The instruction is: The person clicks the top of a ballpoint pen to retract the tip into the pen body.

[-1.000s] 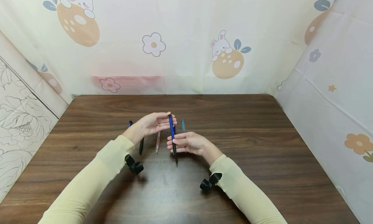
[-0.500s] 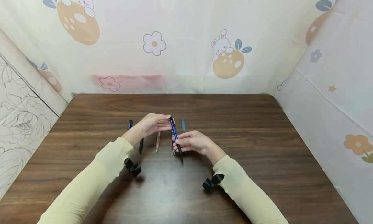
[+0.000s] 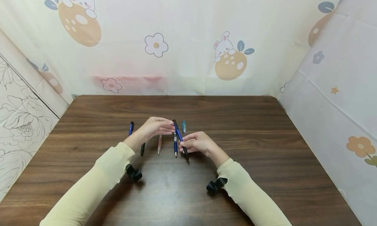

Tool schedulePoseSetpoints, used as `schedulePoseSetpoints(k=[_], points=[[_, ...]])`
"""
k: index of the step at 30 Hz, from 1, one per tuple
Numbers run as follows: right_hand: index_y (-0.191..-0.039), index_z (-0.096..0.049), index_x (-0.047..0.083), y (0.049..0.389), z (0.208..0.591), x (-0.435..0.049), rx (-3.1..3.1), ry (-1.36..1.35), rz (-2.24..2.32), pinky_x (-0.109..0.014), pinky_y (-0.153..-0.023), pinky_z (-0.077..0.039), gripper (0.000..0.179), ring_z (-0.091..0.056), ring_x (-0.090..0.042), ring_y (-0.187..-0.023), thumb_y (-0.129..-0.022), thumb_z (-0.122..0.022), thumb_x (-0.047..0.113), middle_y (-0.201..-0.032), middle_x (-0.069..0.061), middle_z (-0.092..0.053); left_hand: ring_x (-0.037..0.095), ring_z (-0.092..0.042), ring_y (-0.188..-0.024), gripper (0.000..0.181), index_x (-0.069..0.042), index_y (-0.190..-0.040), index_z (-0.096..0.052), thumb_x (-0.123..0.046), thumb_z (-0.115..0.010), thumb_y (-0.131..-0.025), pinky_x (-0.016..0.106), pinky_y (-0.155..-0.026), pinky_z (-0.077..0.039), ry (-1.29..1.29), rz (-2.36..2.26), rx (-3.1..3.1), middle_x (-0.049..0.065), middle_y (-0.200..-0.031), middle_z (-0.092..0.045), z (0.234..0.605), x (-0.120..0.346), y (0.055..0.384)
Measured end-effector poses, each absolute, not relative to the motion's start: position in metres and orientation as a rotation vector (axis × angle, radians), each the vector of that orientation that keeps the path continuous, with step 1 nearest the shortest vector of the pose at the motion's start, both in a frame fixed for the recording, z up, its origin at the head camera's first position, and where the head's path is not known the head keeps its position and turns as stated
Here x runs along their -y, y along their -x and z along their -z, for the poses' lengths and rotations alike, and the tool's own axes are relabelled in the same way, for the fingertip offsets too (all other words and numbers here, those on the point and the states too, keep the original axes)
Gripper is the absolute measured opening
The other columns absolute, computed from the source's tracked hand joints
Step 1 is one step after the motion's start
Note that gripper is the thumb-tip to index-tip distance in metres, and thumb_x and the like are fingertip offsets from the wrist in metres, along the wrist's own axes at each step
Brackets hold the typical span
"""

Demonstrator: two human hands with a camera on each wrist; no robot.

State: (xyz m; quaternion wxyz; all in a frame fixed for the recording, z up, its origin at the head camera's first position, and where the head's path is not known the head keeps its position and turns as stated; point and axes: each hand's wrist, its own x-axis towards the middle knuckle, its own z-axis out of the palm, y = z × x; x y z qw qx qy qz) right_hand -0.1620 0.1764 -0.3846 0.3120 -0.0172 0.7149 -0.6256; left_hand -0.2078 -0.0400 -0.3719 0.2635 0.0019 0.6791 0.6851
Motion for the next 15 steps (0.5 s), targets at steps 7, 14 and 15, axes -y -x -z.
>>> schedulePoseSetpoints(k=[7, 14, 15], points=[[-0.115, -0.057, -0.016, 0.163, 0.387, -0.177, -1.990, -0.008, 1.659, -0.029, -0.073, -0.061, 0.033, -0.072, -0.014, -0.077, -0.090, -0.064, 0.004, -0.084, -0.006, -0.075, 0.025, -0.073, -0.094, 0.032, 0.008, -0.118, -0.062, -0.015, -0.059, -0.095, 0.036, -0.088, -0.059, -0.033, -1.799, -1.952, 0.025, -0.111, -0.069, 0.372, 0.041, 0.202], [-0.109, -0.062, -0.012, 0.162, 0.385, -0.179, -2.173, -0.094, 1.562, -0.029, -0.069, -0.062, 0.031, -0.071, -0.012, -0.072, -0.088, -0.069, 0.010, -0.086, -0.010, -0.075, 0.024, -0.073, -0.092, 0.029, 0.004, -0.113, -0.064, -0.018, -0.060, -0.095, 0.036, -0.086, -0.059, -0.113, -1.675, -2.114, 0.021, -0.107, -0.072, 0.373, 0.043, 0.195], [-0.108, -0.063, -0.011, 0.162, 0.385, -0.179, -2.198, -0.106, 1.548, -0.028, -0.069, -0.061, 0.031, -0.070, -0.011, -0.071, -0.087, -0.070, 0.010, -0.085, -0.009, -0.075, 0.025, -0.073, -0.093, 0.029, 0.004, -0.113, -0.064, -0.019, -0.060, -0.095, 0.036, -0.085, -0.059, -0.130, -1.649, -2.138, 0.020, -0.107, -0.072, 0.373, 0.043, 0.194]])
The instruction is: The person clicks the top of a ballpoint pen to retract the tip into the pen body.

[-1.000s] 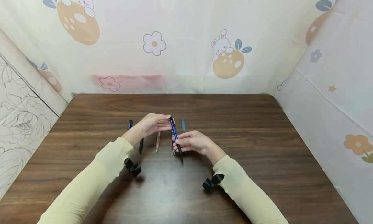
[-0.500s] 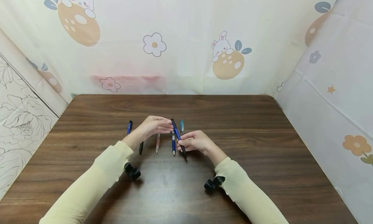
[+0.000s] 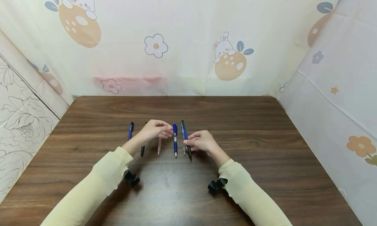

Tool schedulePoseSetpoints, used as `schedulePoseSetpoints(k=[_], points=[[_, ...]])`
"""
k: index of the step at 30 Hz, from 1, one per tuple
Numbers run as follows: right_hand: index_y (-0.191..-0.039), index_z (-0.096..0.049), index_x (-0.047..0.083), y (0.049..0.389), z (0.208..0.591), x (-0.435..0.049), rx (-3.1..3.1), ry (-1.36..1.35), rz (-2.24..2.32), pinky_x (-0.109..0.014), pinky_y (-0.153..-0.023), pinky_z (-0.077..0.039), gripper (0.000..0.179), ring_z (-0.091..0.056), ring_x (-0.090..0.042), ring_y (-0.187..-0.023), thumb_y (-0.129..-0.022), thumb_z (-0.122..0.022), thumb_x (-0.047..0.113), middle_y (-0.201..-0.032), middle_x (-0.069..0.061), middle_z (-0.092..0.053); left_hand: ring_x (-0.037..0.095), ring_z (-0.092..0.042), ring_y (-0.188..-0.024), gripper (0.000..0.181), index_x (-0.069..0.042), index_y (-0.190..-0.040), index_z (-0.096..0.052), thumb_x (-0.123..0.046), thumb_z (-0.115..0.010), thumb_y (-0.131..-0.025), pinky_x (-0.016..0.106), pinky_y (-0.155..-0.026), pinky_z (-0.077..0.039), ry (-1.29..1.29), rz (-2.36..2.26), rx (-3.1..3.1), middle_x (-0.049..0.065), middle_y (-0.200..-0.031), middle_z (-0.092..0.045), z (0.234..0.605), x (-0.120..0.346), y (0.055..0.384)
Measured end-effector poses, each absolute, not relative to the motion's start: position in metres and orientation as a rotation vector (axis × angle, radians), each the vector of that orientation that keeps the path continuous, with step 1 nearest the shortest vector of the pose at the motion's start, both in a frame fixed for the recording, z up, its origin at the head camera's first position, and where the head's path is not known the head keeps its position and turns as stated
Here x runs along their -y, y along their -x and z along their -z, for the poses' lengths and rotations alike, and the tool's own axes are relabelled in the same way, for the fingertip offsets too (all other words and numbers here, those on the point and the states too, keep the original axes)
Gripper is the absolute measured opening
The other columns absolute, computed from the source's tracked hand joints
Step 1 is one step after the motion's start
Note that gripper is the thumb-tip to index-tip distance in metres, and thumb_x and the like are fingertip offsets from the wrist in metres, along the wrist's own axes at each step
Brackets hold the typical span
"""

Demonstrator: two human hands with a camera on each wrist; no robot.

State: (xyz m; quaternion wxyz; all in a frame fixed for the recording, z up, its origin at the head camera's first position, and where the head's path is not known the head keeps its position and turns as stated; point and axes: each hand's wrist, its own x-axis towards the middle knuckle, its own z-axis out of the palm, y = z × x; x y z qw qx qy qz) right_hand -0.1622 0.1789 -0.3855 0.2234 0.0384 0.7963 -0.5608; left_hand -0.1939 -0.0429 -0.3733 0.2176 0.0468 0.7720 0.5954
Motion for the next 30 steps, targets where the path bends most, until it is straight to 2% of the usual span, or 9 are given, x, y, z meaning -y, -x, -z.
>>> schedulePoseSetpoints(k=[8, 13, 20, 30], points=[[-0.096, -0.068, -0.005, 0.161, 0.387, -0.183, -2.460, -0.168, 1.374, -0.029, -0.062, -0.061, 0.029, -0.070, -0.011, -0.060, -0.080, -0.078, 0.018, -0.079, -0.011, -0.075, 0.026, -0.072, -0.095, 0.028, 0.002, -0.112, -0.065, -0.020, -0.058, -0.096, 0.035, -0.084, -0.060, -0.221, -1.503, -2.240, 0.019, -0.107, -0.072, 0.371, 0.045, 0.186], [-0.089, -0.071, 0.000, 0.161, 0.387, -0.185, -2.665, -0.169, 1.184, -0.021, -0.053, -0.054, 0.028, -0.070, -0.012, -0.056, -0.077, -0.080, 0.024, -0.078, -0.012, -0.076, 0.026, -0.072, -0.096, 0.031, 0.002, -0.115, -0.064, -0.021, -0.057, -0.097, 0.034, -0.084, -0.060, -0.288, -1.449, -2.228, 0.018, -0.108, -0.072, 0.368, 0.046, 0.181], [-0.083, -0.070, 0.001, 0.160, 0.389, -0.186, -2.797, -0.127, 1.002, -0.022, -0.046, -0.047, 0.026, -0.064, -0.008, -0.049, -0.077, -0.080, 0.024, -0.067, -0.009, -0.073, 0.027, -0.072, -0.095, 0.030, 0.003, -0.113, -0.065, -0.020, -0.057, -0.097, 0.036, -0.084, -0.060, -0.336, -1.426, -2.247, 0.019, -0.105, -0.072, 0.366, 0.049, 0.175], [-0.078, -0.070, 0.002, 0.162, 0.387, -0.183, -2.922, -0.051, 0.820, -0.024, -0.055, -0.051, 0.026, -0.057, -0.006, -0.044, -0.076, -0.081, 0.025, -0.055, -0.004, -0.067, 0.029, -0.072, -0.093, 0.029, 0.006, -0.110, -0.065, -0.018, -0.058, -0.096, 0.035, -0.081, -0.060, -0.319, -1.433, -2.328, 0.022, -0.102, -0.072, 0.366, 0.077, 0.168]])
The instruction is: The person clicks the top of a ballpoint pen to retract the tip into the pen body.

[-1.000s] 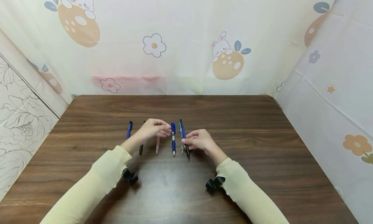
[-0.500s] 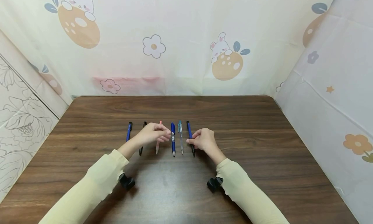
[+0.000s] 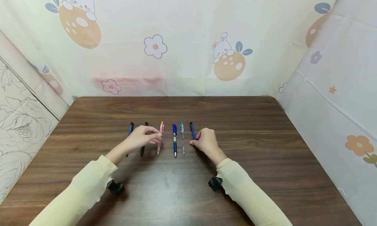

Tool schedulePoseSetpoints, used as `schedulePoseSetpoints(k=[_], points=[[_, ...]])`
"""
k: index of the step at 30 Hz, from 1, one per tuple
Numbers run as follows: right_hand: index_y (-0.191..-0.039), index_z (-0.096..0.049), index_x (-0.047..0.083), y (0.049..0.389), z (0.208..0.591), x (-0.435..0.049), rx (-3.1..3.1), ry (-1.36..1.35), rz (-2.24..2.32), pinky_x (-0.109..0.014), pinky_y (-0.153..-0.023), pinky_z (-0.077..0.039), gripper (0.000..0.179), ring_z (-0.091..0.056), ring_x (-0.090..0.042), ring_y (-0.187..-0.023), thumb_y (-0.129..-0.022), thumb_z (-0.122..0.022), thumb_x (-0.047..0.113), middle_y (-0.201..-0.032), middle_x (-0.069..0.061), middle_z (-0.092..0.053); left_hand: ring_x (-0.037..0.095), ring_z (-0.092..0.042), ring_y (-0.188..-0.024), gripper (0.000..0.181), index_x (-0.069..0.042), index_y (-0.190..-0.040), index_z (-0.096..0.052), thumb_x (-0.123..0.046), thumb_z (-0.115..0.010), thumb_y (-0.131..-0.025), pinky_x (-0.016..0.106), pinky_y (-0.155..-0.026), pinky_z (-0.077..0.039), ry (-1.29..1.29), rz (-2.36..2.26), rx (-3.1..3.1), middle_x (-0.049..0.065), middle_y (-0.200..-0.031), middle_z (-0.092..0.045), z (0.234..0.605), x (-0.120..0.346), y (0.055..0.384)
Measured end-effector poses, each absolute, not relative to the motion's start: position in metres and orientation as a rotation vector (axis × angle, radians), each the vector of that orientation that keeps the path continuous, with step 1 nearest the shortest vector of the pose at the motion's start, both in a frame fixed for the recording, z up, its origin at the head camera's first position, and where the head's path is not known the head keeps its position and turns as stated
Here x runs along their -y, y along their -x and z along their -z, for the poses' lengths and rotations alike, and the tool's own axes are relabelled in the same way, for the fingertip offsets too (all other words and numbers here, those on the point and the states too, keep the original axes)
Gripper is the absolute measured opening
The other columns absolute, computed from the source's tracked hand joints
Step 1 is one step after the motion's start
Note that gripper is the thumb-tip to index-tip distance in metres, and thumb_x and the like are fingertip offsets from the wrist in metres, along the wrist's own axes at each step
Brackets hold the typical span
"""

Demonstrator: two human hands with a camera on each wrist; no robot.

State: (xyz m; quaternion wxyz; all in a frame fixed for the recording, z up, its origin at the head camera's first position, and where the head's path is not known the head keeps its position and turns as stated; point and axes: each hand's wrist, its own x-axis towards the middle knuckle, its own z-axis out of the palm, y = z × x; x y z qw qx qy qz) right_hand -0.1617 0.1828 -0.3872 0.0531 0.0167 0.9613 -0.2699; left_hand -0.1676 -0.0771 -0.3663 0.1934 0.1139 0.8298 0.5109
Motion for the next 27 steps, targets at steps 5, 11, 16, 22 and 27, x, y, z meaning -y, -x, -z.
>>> schedulePoseSetpoints(k=[5, 11, 16, 22, 27], points=[[-0.077, -0.068, 0.002, 0.163, 0.387, -0.181, -2.955, -0.036, 0.754, -0.026, -0.057, -0.053, 0.025, -0.056, -0.007, -0.042, -0.075, -0.082, 0.023, -0.058, -0.005, -0.067, 0.030, -0.072, -0.093, 0.029, 0.005, -0.109, -0.066, -0.019, -0.058, -0.096, 0.036, -0.082, -0.060, -0.307, -1.404, -2.398, 0.021, -0.100, -0.073, 0.365, 0.099, 0.163], [-0.077, -0.067, 0.002, 0.166, 0.386, -0.181, -2.967, -0.020, 0.707, -0.030, -0.060, -0.054, 0.025, -0.056, -0.008, -0.041, -0.076, -0.081, 0.022, -0.059, -0.006, -0.067, 0.031, -0.072, -0.094, 0.029, 0.004, -0.108, -0.067, -0.020, -0.059, -0.095, 0.038, -0.083, -0.060, -0.275, -1.387, -2.473, 0.022, -0.100, -0.073, 0.361, 0.116, 0.160], [-0.077, -0.067, 0.005, 0.167, 0.388, -0.183, -2.980, -0.019, 0.648, -0.030, -0.059, -0.052, 0.027, -0.060, -0.013, -0.057, -0.077, -0.080, 0.029, -0.068, -0.005, -0.068, 0.029, -0.072, -0.092, 0.027, 0.002, -0.108, -0.068, -0.020, -0.060, -0.094, 0.035, -0.078, -0.060, -0.268, -1.322, -2.572, 0.019, -0.097, -0.074, 0.361, 0.130, 0.160], [-0.080, -0.069, 0.010, 0.163, 0.387, -0.190, -2.977, -0.011, 0.534, -0.030, -0.053, -0.047, 0.031, -0.059, -0.017, -0.068, -0.080, -0.075, 0.040, -0.081, -0.005, -0.069, 0.026, -0.071, -0.095, 0.024, -0.005, -0.108, -0.068, -0.023, -0.060, -0.095, 0.036, -0.078, -0.058, -0.280, -1.175, -2.745, 0.014, -0.099, -0.074, 0.361, 0.148, 0.154], [-0.088, -0.069, 0.011, 0.165, 0.377, -0.201, -2.942, 0.029, 0.495, -0.029, -0.052, -0.044, 0.030, -0.059, -0.018, -0.069, -0.083, -0.073, 0.040, -0.085, -0.006, -0.070, 0.028, -0.068, -0.099, 0.029, -0.004, -0.112, -0.065, -0.026, -0.059, -0.095, 0.043, -0.085, -0.056, -0.260, -1.080, -2.870, 0.014, -0.106, -0.072, 0.361, 0.163, 0.154]])
